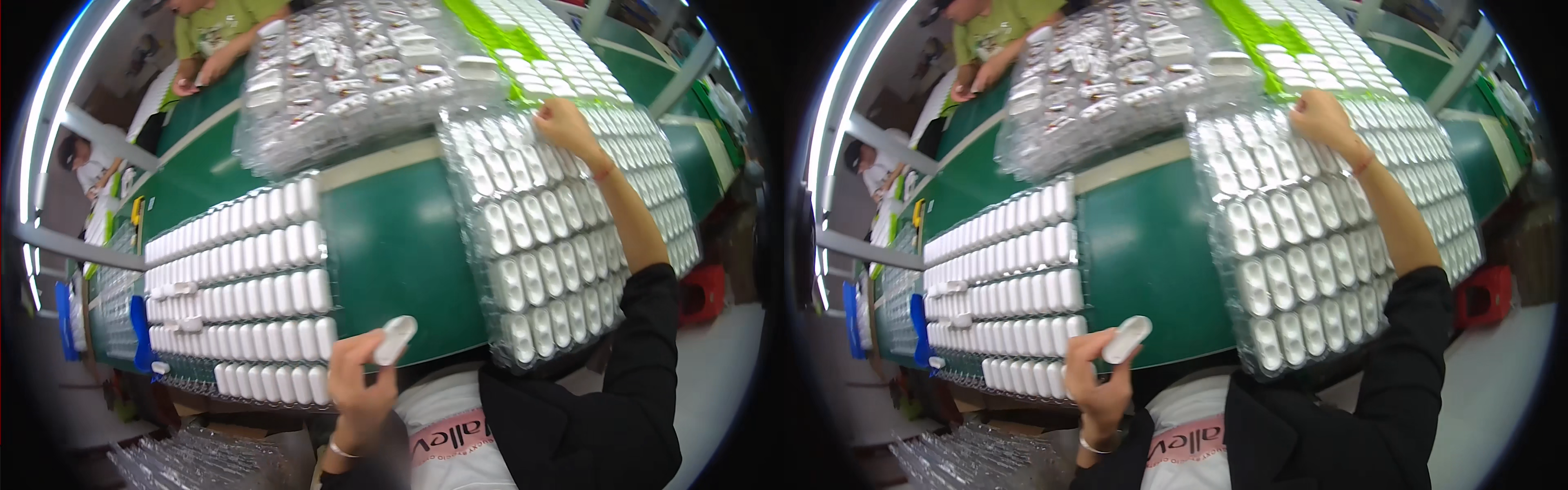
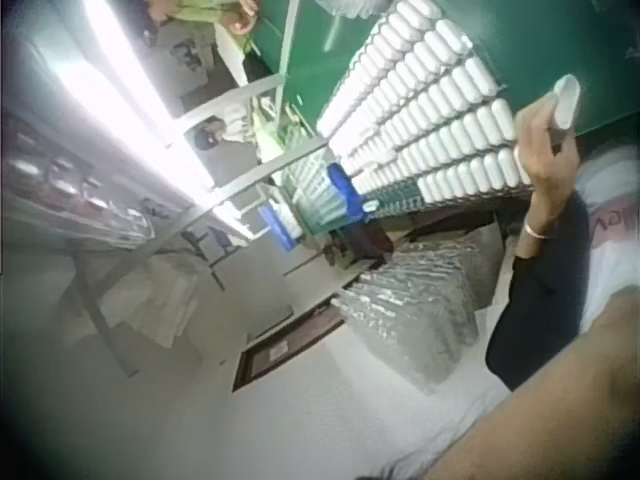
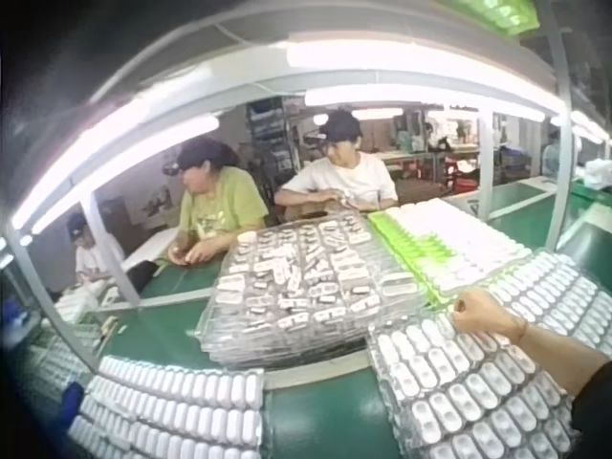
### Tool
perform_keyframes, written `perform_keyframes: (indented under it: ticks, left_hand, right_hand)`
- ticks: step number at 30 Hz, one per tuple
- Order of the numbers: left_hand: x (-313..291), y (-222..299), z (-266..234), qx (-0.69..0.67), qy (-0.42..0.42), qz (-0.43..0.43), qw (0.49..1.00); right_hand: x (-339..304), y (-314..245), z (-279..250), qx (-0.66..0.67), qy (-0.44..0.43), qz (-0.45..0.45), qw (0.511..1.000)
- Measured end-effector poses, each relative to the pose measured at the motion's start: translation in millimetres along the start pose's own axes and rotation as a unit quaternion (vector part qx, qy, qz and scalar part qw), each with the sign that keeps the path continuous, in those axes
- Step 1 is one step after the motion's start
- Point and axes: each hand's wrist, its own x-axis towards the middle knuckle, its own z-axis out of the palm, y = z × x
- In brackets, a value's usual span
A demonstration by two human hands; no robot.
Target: The person repeatedly picks up white charging cases and clear plastic inserts from a green workbench. They open the cases, place the inserts inside, and close them before moving them to a stack of completed units. The process is repetitive and involves handling multiple identical items.
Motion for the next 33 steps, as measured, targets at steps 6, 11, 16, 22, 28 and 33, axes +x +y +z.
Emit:
perform_keyframes:
  ticks: [6, 11, 16, 22, 28, 33]
  left_hand:
    - [-4.6, -2.6, 34.6, -0.258, -0.044, -0.097, 0.96]
    - [-1.5, -11.2, 42.7, -0.329, -0.11, -0.209, 0.914]
    - [-1.6, -10.3, 43.6, -0.319, -0.066, -0.26, 0.909]
    - [-4.1, -25.5, 49.7, -0.317, -0.056, -0.291, 0.901]
    - [-7.8, -27.9, 56.9, -0.357, -0.038, -0.276, 0.892]
    - [-5.3, -29.6, 57.5, -0.407, -0.02, -0.302, 0.862]
  right_hand:
    - [-19.4, -44.9, -17.2, 0.193, 0.052, -0.063, 0.978]
    - [-76.4, -154.5, -13.1, 0.39, -0.167, -0.085, 0.901]
    - [-117.9, -199.8, -0.4, 0.519, -0.313, -0.069, 0.792]
    - [-134.2, -206.9, 16.5, 0.543, -0.341, -0.075, 0.764]
    - [-139.5, -210.2, 16.9, 0.558, -0.322, -0.065, 0.762]
    - [-143.5, -206.4, 19.1, 0.542, -0.33, -0.052, 0.771]
